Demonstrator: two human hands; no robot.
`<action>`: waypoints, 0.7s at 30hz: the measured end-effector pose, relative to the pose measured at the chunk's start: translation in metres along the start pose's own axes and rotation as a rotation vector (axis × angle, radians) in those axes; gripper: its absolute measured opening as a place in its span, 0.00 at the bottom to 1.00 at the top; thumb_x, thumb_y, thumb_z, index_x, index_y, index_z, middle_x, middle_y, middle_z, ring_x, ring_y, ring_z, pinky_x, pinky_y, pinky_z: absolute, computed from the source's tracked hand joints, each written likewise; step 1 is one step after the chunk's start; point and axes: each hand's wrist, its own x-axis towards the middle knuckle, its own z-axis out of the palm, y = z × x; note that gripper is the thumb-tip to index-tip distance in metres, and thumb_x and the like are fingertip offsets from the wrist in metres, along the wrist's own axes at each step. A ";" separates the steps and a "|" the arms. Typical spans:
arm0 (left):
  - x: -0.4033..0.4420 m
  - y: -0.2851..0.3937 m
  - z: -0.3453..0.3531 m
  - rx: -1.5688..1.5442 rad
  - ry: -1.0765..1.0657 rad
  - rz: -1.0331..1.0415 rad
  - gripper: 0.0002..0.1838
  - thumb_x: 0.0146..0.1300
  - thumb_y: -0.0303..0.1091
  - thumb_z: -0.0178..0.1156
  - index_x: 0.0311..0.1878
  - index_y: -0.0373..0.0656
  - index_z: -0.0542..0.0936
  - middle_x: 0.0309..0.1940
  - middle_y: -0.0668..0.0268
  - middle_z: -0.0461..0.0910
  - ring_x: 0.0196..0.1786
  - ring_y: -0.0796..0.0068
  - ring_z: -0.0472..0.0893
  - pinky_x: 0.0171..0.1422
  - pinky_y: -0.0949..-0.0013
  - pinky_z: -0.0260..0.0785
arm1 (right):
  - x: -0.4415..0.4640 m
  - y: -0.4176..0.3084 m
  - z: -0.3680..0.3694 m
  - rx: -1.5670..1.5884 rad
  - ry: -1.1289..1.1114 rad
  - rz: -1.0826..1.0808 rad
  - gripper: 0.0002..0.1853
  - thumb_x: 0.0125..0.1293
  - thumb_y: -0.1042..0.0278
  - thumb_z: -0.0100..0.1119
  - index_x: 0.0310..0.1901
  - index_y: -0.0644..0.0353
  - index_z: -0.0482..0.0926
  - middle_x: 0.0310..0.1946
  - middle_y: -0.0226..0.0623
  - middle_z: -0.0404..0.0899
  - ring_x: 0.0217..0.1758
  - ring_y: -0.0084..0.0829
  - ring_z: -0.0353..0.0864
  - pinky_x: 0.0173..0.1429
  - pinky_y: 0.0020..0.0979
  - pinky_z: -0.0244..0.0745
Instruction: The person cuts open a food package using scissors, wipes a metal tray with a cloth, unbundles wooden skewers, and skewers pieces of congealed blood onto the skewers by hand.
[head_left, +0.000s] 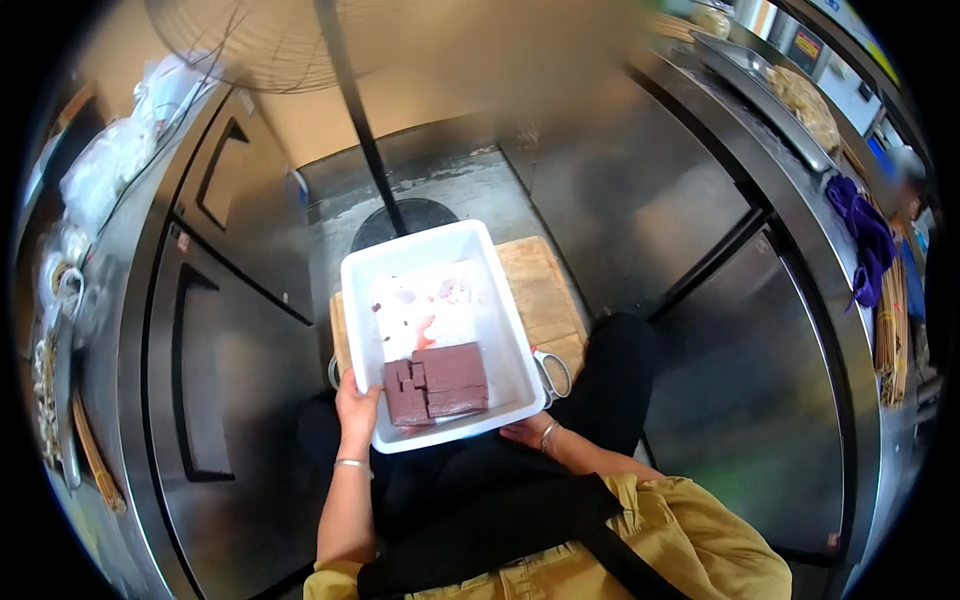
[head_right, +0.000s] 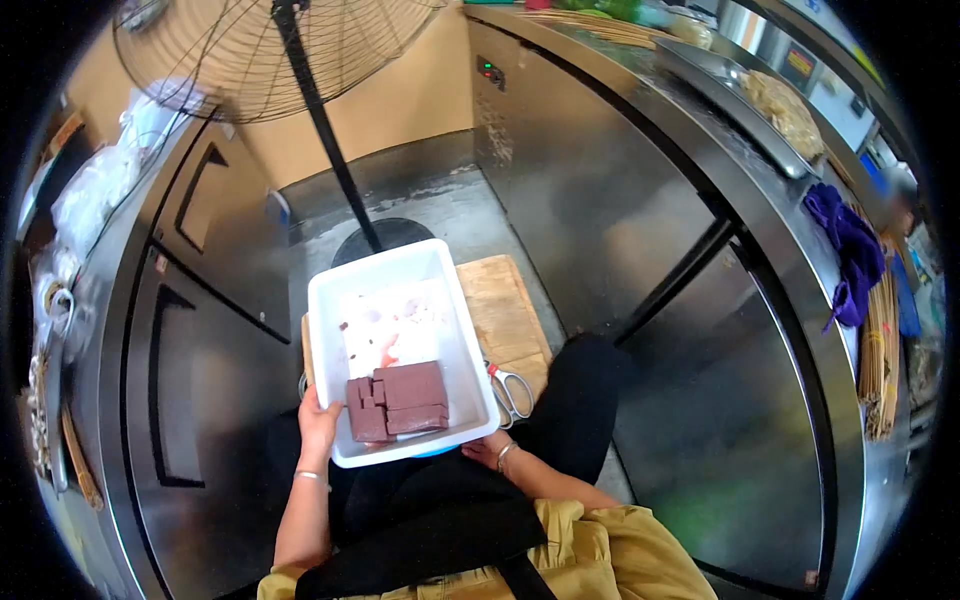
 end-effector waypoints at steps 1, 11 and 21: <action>0.004 0.004 -0.003 -0.060 -0.027 -0.010 0.19 0.52 0.14 0.52 0.49 0.34 0.72 0.42 0.63 0.78 0.45 0.75 0.77 0.52 0.72 0.68 | 0.000 -0.001 0.002 -0.009 0.022 0.031 0.13 0.64 0.60 0.55 0.48 0.53 0.75 0.41 0.30 0.77 0.45 0.30 0.75 0.46 0.35 0.77; -0.010 0.004 -0.019 -0.066 0.065 -0.075 0.20 0.52 0.13 0.51 0.50 0.34 0.71 0.43 0.62 0.78 0.45 0.74 0.78 0.53 0.71 0.68 | -0.110 -0.044 0.010 -1.505 0.428 -1.251 0.18 0.50 0.72 0.62 0.45 0.59 0.74 0.44 0.45 0.71 0.48 0.45 0.72 0.52 0.39 0.70; 0.037 -0.008 -0.030 -0.594 -0.189 -0.342 0.28 0.59 0.35 0.55 0.62 0.36 0.65 0.53 0.56 0.73 0.54 0.61 0.73 0.55 0.60 0.67 | -0.043 -0.083 0.015 -1.764 0.530 -0.840 0.14 0.58 0.63 0.53 0.42 0.62 0.74 0.38 0.51 0.74 0.37 0.48 0.78 0.43 0.43 0.74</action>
